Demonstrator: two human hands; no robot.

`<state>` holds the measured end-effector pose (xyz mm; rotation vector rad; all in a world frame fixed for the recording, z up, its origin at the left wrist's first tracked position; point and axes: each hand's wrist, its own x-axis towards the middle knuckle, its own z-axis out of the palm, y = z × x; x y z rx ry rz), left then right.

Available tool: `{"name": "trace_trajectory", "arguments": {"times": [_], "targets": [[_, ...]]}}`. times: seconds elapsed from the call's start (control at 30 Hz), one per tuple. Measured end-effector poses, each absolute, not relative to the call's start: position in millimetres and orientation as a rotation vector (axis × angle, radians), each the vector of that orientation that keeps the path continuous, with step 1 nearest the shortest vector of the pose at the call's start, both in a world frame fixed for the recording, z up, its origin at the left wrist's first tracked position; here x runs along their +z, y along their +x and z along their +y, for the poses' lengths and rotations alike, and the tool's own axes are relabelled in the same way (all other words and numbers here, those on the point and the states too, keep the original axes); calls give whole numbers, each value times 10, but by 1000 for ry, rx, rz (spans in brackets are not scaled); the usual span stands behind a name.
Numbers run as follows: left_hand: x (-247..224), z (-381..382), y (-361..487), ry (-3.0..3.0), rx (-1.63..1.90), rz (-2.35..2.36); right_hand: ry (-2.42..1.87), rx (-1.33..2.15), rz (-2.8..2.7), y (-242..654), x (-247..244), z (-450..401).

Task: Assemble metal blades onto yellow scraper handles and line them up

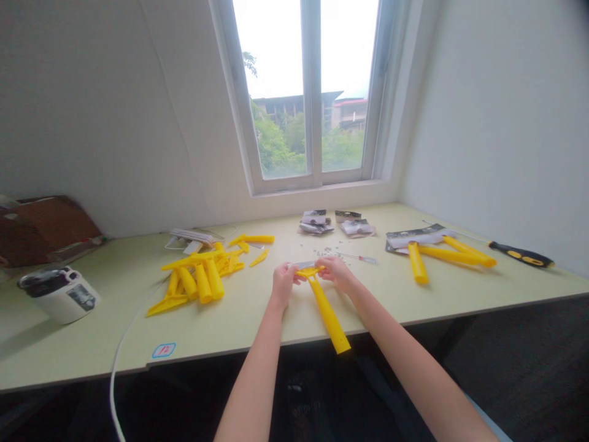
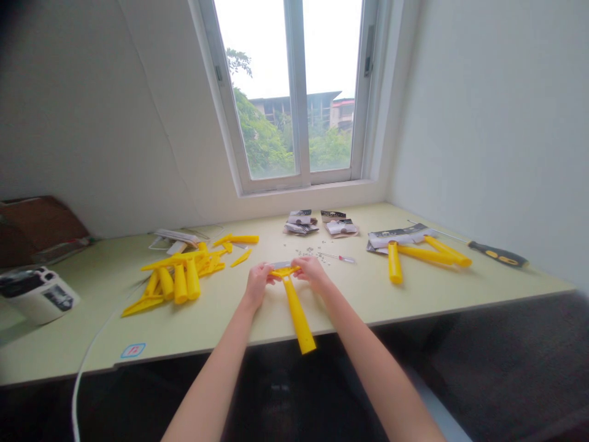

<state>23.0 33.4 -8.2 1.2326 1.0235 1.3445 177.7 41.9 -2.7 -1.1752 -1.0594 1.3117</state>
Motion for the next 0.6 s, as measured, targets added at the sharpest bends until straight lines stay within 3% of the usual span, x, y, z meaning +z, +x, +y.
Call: {"name": "trace_trajectory", "arguments": {"times": [0.6], "targets": [[-48,316,223,1184,1281,1016,-1121,1208,-1173,1755,-44,417]]}}
